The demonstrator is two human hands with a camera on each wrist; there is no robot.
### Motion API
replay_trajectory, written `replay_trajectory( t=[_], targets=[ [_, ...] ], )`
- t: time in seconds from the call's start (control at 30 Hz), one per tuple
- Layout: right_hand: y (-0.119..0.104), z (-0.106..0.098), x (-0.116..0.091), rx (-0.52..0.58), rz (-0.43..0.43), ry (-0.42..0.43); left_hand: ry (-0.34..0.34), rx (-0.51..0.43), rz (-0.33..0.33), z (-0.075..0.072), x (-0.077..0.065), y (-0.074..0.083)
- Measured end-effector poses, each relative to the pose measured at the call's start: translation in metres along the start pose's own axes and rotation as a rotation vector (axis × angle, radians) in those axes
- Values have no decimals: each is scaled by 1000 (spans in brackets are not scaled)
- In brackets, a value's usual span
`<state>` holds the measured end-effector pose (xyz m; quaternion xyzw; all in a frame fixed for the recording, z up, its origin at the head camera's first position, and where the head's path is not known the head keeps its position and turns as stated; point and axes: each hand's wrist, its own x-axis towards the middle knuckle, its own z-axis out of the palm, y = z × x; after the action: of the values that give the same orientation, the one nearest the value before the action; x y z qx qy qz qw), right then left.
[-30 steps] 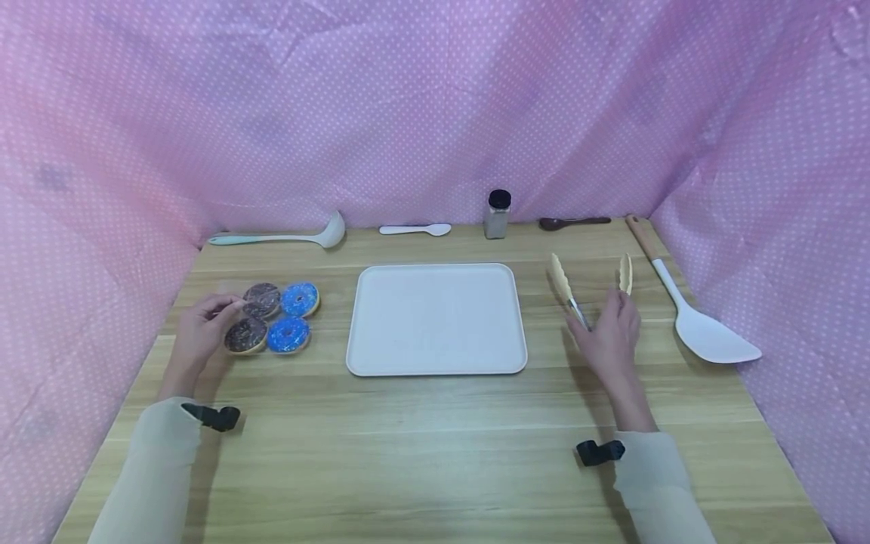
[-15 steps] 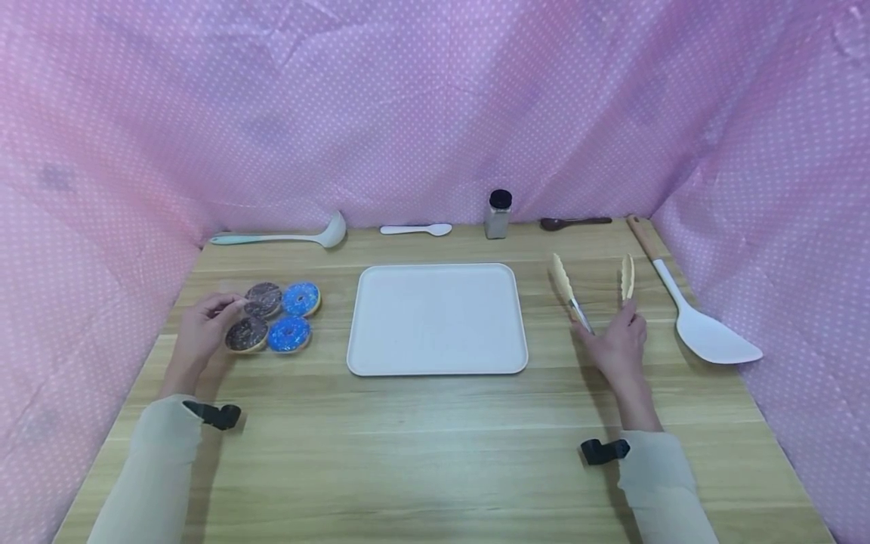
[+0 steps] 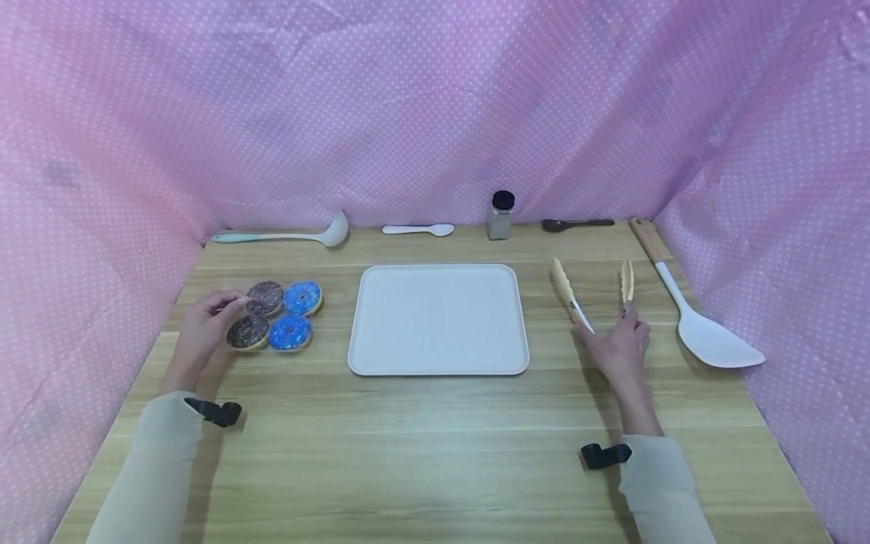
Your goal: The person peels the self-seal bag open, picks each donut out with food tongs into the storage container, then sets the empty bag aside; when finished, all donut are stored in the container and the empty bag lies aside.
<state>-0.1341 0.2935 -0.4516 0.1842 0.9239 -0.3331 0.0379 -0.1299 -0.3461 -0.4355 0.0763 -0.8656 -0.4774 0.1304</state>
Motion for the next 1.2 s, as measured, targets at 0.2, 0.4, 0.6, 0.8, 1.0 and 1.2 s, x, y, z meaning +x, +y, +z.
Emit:
replay_trajectory(
  t=[0.2, 0.4, 0.6, 0.8, 1.0, 1.2],
  targets=[
    [-14, 1, -2, 46, -32, 30, 4, 30, -1, 0, 4, -8],
    [-49, 6, -10, 66, -220, 72, -6, 57, 12, 0, 5, -7],
    [-91, 21, -19, 42, -416, 41, -33, 14, 8, 1, 3, 3],
    [-127, 45, -28, -11, -547, -36, -34, -1, 19, 2, 2, 8],
    [-153, 70, -37, -35, -676, -100, -20, -6, 42, 3, 7, -9],
    [-172, 92, -44, -71, -741, -188, -23, -7, 39, 4, 7, -8]
  ],
)
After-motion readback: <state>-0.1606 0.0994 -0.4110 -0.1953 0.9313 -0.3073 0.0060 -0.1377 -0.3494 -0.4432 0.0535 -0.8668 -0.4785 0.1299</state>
